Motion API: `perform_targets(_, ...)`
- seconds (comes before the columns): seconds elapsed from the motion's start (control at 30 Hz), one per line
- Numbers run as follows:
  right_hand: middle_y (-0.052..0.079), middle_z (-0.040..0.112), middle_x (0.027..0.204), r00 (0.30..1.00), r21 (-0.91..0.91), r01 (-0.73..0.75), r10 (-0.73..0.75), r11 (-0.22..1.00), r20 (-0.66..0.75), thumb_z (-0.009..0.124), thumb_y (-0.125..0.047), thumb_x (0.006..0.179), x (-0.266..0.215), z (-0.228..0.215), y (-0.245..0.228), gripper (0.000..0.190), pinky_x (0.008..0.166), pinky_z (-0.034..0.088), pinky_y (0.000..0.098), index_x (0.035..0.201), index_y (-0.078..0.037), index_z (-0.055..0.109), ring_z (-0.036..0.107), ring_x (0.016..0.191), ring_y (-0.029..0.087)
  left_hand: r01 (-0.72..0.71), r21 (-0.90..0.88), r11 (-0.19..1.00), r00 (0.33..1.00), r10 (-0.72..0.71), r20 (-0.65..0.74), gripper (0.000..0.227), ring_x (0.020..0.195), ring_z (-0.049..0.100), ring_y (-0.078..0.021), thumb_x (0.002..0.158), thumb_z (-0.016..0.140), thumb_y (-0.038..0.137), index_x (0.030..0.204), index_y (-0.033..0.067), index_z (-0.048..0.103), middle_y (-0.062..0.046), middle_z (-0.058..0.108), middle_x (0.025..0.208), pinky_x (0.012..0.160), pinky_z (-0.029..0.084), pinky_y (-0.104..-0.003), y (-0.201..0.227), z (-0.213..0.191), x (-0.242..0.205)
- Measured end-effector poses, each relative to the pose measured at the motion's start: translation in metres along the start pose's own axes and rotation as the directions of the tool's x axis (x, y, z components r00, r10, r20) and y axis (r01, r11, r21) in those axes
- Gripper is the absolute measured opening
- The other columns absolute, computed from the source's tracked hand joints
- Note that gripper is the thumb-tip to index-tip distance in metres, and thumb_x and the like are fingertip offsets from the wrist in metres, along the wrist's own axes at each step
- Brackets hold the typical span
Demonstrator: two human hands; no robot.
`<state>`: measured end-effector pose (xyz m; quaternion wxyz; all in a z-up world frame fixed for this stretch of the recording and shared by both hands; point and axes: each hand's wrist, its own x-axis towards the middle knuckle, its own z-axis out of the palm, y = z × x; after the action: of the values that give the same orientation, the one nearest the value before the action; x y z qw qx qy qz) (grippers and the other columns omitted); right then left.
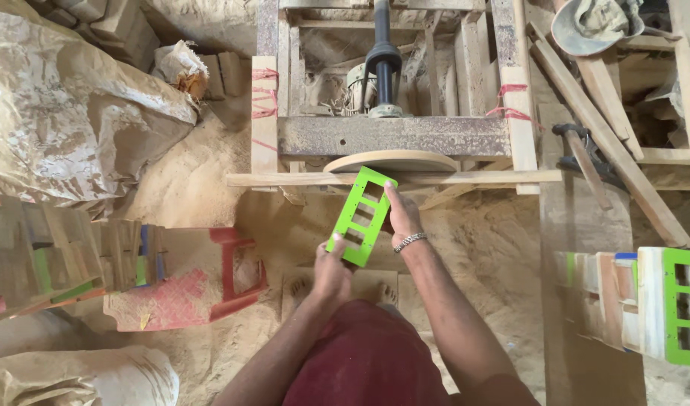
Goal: The person repeatedly presses small rectangular wooden blocks against a rotating grinding wheel to smooth their surfaces. The blocks are painted in different colors and are handled one at a time, then stacked on a nearby wooden plank.
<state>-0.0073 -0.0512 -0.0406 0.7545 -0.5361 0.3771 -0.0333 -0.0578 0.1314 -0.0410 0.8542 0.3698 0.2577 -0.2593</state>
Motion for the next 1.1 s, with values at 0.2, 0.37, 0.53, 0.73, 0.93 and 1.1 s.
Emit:
perform_targets(0.2, 0.003, 0.058, 0.078, 0.978, -0.117, 0.159, -0.172, 0.980, -0.115, 0.081, -0.044, 0.099, 0.007, 0.010, 0.013, 0.052, 0.057, 0.043, 0.0331, 0.082, 0.001, 0.060, 0.050, 0.069, 0.016, -0.047, 0.155, 0.987, 0.992, 0.064, -0.107, 0.040, 0.082, 0.065, -0.0222, 0.106, 0.052, 0.033, 0.115, -0.0039, 0.065, -0.013, 0.068, 0.100, 0.068, 0.058, -0.042, -0.002, 0.005, 0.010)
perform_targets(0.37, 0.002, 0.069, 0.087, 0.991, 0.065, -0.003, 0.012, 0.998, -0.136, 0.067, -0.040, 0.089, -0.025, 0.038, -0.007, 0.031, 0.059, 0.057, 0.0370, 0.100, -0.011, 0.069, 0.068, 0.071, 0.016, 0.114, 0.338, 0.934, 0.986, -0.064, -0.156, 0.034, 0.083, 0.067, -0.0205, 0.103, 0.054, 0.030, 0.119, 0.0019, 0.065, -0.011, 0.071, 0.102, 0.066, 0.058, -0.041, 0.065, -0.001, 0.029)
perform_targets(0.53, 0.007, 0.072, 0.100, 0.994, 0.208, -0.045, 0.023, 0.977, 0.107, 0.064, -0.033, 0.097, -0.060, 0.031, -0.016, 0.036, 0.070, 0.063, 0.0369, 0.118, -0.004, 0.066, 0.071, 0.084, 0.020, 0.047, 0.574, 0.817, 0.993, -0.102, 0.064, 0.032, 0.082, 0.067, -0.0247, 0.103, 0.062, 0.024, 0.118, -0.0037, 0.069, -0.015, 0.069, 0.101, 0.064, 0.057, -0.043, 0.135, 0.002, 0.019)
perform_targets(0.73, 0.004, 0.070, 0.106, 0.955, 0.017, -0.063, 0.055, 0.998, 0.293, 0.075, -0.026, 0.086, -0.086, -0.056, -0.007, 0.038, 0.082, 0.061, 0.0362, 0.119, -0.009, 0.065, 0.071, 0.096, 0.017, 0.008, 0.675, 0.738, 0.951, -0.214, 0.223, 0.048, 0.104, 0.067, -0.0158, 0.088, 0.073, 0.014, 0.130, 0.0123, 0.049, 0.000, 0.065, 0.114, 0.081, 0.063, -0.041, 0.115, -0.002, -0.028)
perform_targets(0.93, 0.008, 0.071, 0.098, 0.981, 0.058, -0.075, 0.084, 0.995, -0.175, 0.069, -0.045, 0.086, -0.063, -0.058, -0.022, 0.041, 0.056, 0.062, 0.0398, 0.111, -0.012, 0.065, 0.073, 0.075, 0.020, -0.013, 0.223, 0.975, 0.932, -0.070, 0.357, 0.041, 0.111, 0.062, -0.0253, 0.102, 0.067, 0.012, 0.136, -0.0030, 0.051, -0.013, 0.064, 0.124, 0.096, 0.056, -0.041, 0.043, 0.028, 0.029)
perform_targets(1.1, 0.008, 0.072, 0.091, 0.982, -0.113, 0.096, -0.113, 0.989, -0.149, 0.072, -0.046, 0.091, -0.030, -0.053, -0.049, 0.045, 0.056, 0.062, 0.0351, 0.106, -0.004, 0.071, 0.071, 0.071, 0.017, 0.132, 0.086, 0.988, 0.958, -0.149, 0.244, 0.038, 0.116, 0.061, -0.0302, 0.109, 0.040, 0.031, 0.138, 0.0061, 0.046, -0.015, 0.060, 0.131, 0.102, 0.053, -0.051, -0.001, 0.078, 0.062)
